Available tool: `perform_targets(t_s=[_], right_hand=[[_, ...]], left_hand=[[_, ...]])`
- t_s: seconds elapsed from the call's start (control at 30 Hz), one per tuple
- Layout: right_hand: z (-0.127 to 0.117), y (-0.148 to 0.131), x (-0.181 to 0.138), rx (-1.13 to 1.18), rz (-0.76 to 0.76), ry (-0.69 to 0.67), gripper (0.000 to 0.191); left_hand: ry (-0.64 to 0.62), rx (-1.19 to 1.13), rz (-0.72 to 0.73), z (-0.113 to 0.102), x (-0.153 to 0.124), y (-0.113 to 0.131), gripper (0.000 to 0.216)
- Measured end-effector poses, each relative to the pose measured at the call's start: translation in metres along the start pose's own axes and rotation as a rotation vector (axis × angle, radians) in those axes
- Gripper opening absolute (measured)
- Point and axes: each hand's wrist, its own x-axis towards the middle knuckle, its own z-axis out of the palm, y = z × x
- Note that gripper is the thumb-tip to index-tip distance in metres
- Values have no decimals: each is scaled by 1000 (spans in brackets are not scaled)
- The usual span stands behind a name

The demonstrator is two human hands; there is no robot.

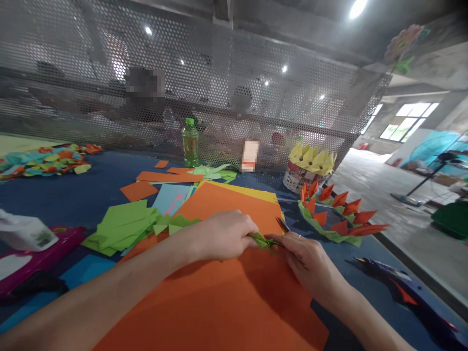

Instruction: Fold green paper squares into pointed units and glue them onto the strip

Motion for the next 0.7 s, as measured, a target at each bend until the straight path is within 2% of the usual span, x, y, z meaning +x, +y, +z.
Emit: perform_targets(t_s=[0.47, 0.7], right_hand=[[2, 3, -2, 28, 20, -60, 44], [3, 1, -2, 39, 51, -88, 37]], left_hand=[[3, -3, -10, 1, 0, -1, 28], [30, 4, 7, 2, -1, -1, 23]])
